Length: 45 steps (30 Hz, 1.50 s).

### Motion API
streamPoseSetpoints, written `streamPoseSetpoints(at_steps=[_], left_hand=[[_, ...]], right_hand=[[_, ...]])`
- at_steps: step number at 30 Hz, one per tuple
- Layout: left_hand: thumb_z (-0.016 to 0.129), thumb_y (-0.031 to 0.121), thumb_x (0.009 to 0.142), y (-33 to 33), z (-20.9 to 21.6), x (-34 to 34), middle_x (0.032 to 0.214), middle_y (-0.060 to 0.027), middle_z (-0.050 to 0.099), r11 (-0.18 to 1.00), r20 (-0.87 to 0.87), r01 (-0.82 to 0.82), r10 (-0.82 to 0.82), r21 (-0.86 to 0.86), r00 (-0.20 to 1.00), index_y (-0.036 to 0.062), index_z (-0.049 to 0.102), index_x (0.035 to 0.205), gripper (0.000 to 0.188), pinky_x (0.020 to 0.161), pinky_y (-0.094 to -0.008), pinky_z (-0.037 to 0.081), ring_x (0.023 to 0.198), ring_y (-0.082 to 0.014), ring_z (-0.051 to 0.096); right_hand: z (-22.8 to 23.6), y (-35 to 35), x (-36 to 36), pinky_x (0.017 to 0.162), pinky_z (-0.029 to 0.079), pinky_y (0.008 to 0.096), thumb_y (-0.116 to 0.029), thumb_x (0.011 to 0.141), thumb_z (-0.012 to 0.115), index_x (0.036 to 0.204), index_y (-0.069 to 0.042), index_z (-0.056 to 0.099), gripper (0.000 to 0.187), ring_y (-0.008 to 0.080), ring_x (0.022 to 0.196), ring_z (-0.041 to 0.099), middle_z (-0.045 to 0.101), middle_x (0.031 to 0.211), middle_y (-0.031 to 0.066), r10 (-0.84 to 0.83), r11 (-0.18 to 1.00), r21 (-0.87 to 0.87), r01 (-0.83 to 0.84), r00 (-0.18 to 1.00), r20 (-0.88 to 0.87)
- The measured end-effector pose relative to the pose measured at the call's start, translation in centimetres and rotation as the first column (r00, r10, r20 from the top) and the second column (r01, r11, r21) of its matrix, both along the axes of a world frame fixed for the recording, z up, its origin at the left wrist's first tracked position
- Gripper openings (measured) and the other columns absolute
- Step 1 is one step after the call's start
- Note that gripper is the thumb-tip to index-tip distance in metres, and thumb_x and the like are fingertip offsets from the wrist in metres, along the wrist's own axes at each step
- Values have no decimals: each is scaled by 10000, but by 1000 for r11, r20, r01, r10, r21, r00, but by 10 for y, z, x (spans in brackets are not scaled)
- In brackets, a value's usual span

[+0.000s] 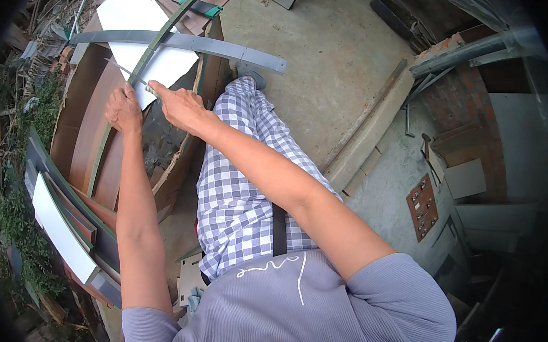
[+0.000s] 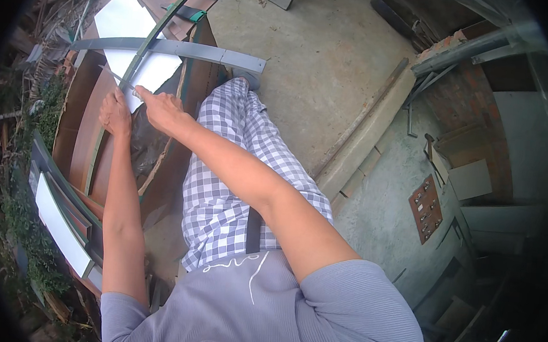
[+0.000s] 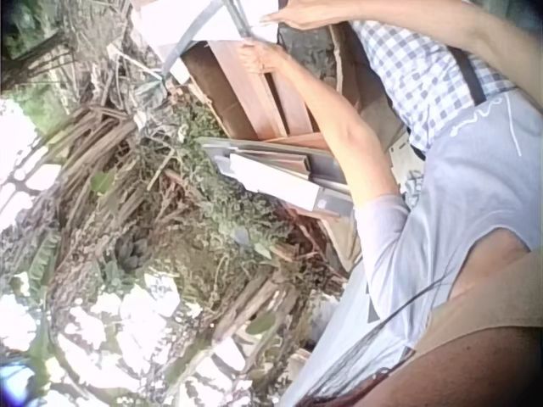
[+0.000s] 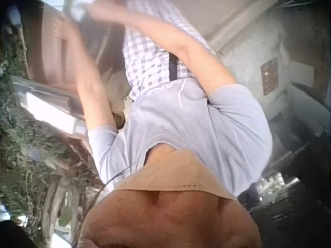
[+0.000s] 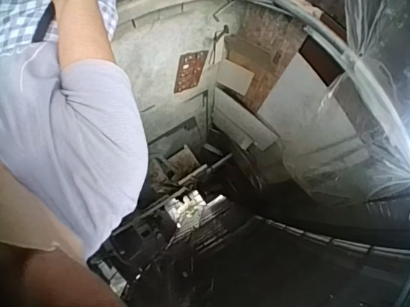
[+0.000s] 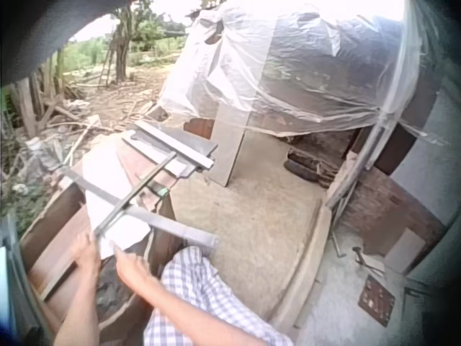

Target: Sawing a board along a marked line using a handsaw and a straight edge guide.

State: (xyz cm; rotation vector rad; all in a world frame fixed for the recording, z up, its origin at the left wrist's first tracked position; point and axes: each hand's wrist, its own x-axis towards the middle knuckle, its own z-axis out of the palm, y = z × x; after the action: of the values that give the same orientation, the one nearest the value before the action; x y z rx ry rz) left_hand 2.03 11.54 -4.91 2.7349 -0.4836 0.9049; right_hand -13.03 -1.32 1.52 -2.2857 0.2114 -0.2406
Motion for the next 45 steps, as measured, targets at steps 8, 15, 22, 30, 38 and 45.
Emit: streamPoseSetpoints(at_steps=[8, 15, 22, 30, 38, 45], left_hand=[[423, 472, 941, 6, 0, -5, 856, -98, 631, 999, -34, -51, 51, 11, 998, 93, 589, 833, 428, 697, -450, 435, 819, -317, 596], [410, 480, 944, 9, -1, -2, 878, -99, 633, 998, -49, -53, 55, 22, 997, 97, 595, 849, 435, 712, -442, 430, 841, -316, 593], [427, 424, 948, -1, 5, -8, 859, -133, 652, 1000, -12, -27, 27, 13, 1000, 65, 612, 831, 420, 682, -472, 460, 810, -346, 612], [408, 476, 947, 8, -1, -3, 859, -107, 629, 999, -47, -40, 41, 20, 998, 88, 582, 850, 436, 703, -460, 436, 826, -324, 595], [411, 456, 951, 6, 1, -2, 822, -117, 617, 999, -35, -4, 5, 31, 999, 79, 566, 825, 427, 684, -476, 439, 811, -335, 595], [417, 455, 949, 14, -1, -3, 824, -116, 616, 1000, -32, -12, 13, 25, 999, 80, 571, 814, 426, 678, -470, 432, 813, -334, 590]], right_hand=[[-11, -1, -71, 649, 491, 499, -64, 854, 478, 1427, -160, 322, 602, 402, 656, 619, 615, 692, 221, 28, 999, 38, -26, 997, -67], [-8, 2, -61, 630, 481, 501, -63, 854, 475, 1432, -180, 317, 610, 398, 655, 616, 612, 701, 222, 5, 997, 76, -1, 998, -58], [-1, 1, -3, 655, 490, 503, -84, 866, 460, 1409, -169, 346, 561, 418, 707, 621, 631, 753, 228, -3, 1000, -28, 3, 1000, 19], [-13, 0, -98, 624, 497, 475, -12, 840, 491, 1456, -179, 268, 677, 369, 632, 619, 608, 696, 202, 12, 996, 91, 3, 987, -163], [2, 0, -26, 667, 490, 500, -32, 840, 461, 1431, -152, 314, 620, 407, 709, 631, 630, 761, 236, -4, 998, 59, 7, 999, -50], [-7, 8, -32, 709, 483, 509, -51, 859, 443, 1428, -179, 327, 595, 416, 742, 626, 629, 779, 241, 4, 998, 61, -1, 998, -59]])
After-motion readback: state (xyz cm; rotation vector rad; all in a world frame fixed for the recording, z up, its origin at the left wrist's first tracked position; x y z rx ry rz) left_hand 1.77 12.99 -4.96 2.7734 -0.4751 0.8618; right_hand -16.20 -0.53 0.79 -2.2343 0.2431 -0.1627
